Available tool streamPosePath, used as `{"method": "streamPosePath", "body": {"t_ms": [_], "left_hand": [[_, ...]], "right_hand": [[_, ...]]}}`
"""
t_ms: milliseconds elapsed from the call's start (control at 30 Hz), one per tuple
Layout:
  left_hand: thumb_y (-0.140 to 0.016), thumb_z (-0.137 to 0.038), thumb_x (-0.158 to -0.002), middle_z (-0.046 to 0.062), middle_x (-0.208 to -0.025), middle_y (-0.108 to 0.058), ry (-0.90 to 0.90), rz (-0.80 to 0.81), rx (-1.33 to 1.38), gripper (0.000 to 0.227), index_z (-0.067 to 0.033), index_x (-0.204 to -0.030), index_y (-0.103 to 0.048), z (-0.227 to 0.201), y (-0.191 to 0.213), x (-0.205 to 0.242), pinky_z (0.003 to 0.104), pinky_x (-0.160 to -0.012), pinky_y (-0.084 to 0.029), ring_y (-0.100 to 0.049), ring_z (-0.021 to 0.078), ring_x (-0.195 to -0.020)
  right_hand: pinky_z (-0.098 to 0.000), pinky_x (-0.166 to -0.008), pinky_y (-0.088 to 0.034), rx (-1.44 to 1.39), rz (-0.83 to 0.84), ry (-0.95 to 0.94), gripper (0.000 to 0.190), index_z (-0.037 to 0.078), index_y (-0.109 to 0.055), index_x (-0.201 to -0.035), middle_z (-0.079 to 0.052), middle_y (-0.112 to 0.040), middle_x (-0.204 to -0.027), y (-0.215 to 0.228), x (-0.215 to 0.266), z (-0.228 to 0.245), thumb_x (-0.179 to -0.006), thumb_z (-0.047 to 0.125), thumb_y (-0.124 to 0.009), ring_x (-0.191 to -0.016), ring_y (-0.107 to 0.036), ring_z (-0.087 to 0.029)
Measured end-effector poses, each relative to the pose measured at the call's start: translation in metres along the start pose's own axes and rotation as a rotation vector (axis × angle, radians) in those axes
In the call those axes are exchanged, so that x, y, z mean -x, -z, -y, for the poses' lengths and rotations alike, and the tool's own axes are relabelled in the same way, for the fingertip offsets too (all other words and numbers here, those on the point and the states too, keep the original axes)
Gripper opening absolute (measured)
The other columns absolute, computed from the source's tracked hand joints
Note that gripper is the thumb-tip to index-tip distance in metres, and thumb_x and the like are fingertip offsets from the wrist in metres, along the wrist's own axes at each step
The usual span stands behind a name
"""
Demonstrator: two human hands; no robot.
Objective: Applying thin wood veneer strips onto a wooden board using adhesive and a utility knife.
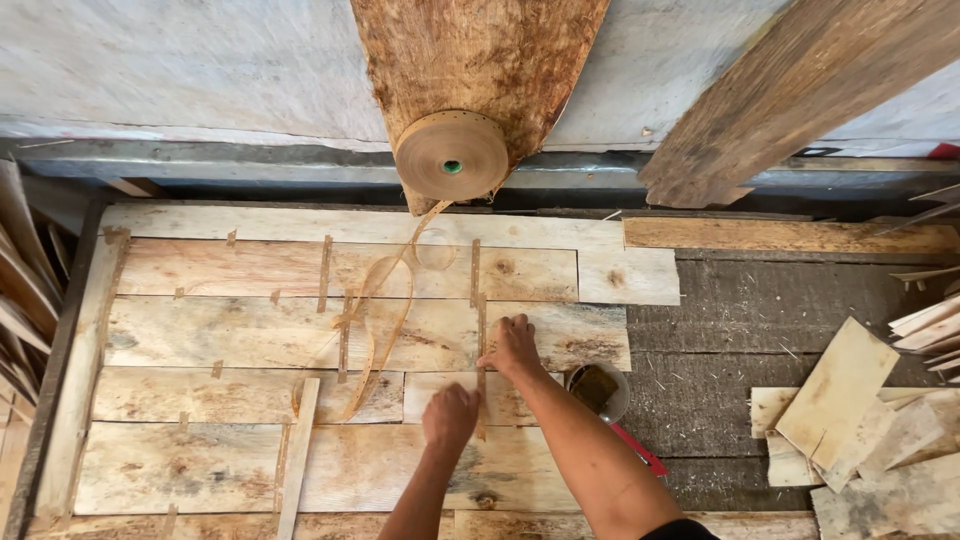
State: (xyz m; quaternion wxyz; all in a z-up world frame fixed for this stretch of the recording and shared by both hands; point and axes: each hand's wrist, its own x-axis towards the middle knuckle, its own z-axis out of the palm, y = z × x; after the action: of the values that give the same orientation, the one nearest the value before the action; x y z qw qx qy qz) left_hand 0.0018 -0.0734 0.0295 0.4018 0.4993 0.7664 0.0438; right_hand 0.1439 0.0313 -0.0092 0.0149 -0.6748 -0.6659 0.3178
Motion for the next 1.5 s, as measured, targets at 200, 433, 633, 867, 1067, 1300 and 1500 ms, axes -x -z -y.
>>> {"method": "streamPosePath", "body": {"t_ms": [200, 433, 633, 867, 1067, 1300, 1500], "left_hand": [[-0.069, -0.050, -0.094, 0.009, -0.082, -0.077, 0.124, 0.215, -0.115, 0.044, -0.0086, -0.084, -0.077, 0.000, -0.008, 0.021, 0.041, -0.076, -0.062, -0.077, 0.0242, -0.083], [-0.075, -0.048, -0.088, 0.010, -0.083, -0.077, 0.101, 0.126, -0.060, 0.040, -0.0078, -0.084, -0.078, 0.011, -0.025, 0.021, 0.042, -0.078, -0.060, -0.076, 0.0270, -0.086], [-0.074, -0.045, -0.087, 0.013, -0.094, -0.077, 0.094, 0.031, 0.017, 0.034, -0.0118, -0.092, -0.078, 0.019, -0.040, 0.024, 0.046, -0.083, -0.058, -0.074, 0.0324, -0.095], [-0.066, -0.038, -0.088, 0.012, -0.099, -0.078, 0.143, -0.014, 0.106, 0.027, -0.0165, -0.097, -0.080, 0.023, -0.047, 0.024, 0.047, -0.088, -0.058, -0.074, 0.0330, -0.099], [-0.067, -0.039, -0.086, 0.011, -0.096, -0.078, 0.166, -0.003, 0.205, 0.028, -0.0153, -0.095, -0.079, 0.014, -0.041, 0.029, 0.046, -0.085, -0.057, -0.074, 0.0319, -0.096], [-0.066, -0.037, -0.085, 0.011, -0.088, -0.080, 0.205, 0.042, 0.341, 0.030, -0.0098, -0.092, -0.078, 0.016, -0.043, 0.023, 0.043, -0.082, -0.058, -0.077, 0.0288, -0.088], [-0.068, -0.040, -0.087, 0.011, -0.094, -0.078, 0.198, 0.021, 0.298, 0.031, -0.0124, -0.097, -0.078, 0.026, -0.056, 0.016, 0.045, -0.085, -0.056, -0.074, 0.0305, -0.093]], "right_hand": [[-0.0491, -0.100, -0.052, 0.044, 0.015, 0.061, 0.100, -0.001, -0.051, -0.129, -0.022, -0.042, -0.131, -0.024, -0.015, -0.024, -0.057, 0.047, -0.100, -0.120, -0.047, -0.036], [-0.0509, -0.101, -0.050, 0.182, 0.015, 0.170, 0.122, -0.004, -0.042, -0.134, -0.025, -0.041, -0.130, -0.026, -0.004, -0.027, -0.047, 0.054, -0.104, -0.119, -0.045, -0.038], [-0.0511, -0.103, -0.047, 0.200, -0.065, 0.304, 0.117, -0.001, -0.047, -0.124, -0.021, -0.045, -0.125, -0.017, 0.016, -0.024, -0.038, 0.054, -0.104, -0.117, -0.046, -0.037], [-0.0506, -0.097, -0.049, 0.027, -0.093, 0.272, 0.091, 0.010, -0.050, -0.115, -0.016, -0.045, -0.122, -0.023, 0.016, -0.032, -0.050, 0.043, -0.104, -0.113, -0.046, -0.036], [-0.0471, -0.095, -0.051, 0.015, -0.051, 0.200, 0.080, 0.011, -0.049, -0.115, -0.015, -0.043, -0.123, -0.034, 0.007, -0.039, -0.063, 0.044, -0.100, -0.114, -0.045, -0.032], [-0.0445, -0.100, -0.049, 0.073, -0.003, 0.167, 0.090, 0.009, -0.048, -0.120, -0.015, -0.042, -0.125, -0.015, 0.021, -0.019, -0.059, 0.048, -0.100, -0.116, -0.044, -0.031], [-0.0448, -0.097, -0.051, 0.070, -0.133, 0.185, 0.095, 0.007, -0.050, -0.121, -0.016, -0.046, -0.123, -0.008, 0.040, -0.001, -0.051, 0.041, -0.103, -0.115, -0.047, -0.033]]}}
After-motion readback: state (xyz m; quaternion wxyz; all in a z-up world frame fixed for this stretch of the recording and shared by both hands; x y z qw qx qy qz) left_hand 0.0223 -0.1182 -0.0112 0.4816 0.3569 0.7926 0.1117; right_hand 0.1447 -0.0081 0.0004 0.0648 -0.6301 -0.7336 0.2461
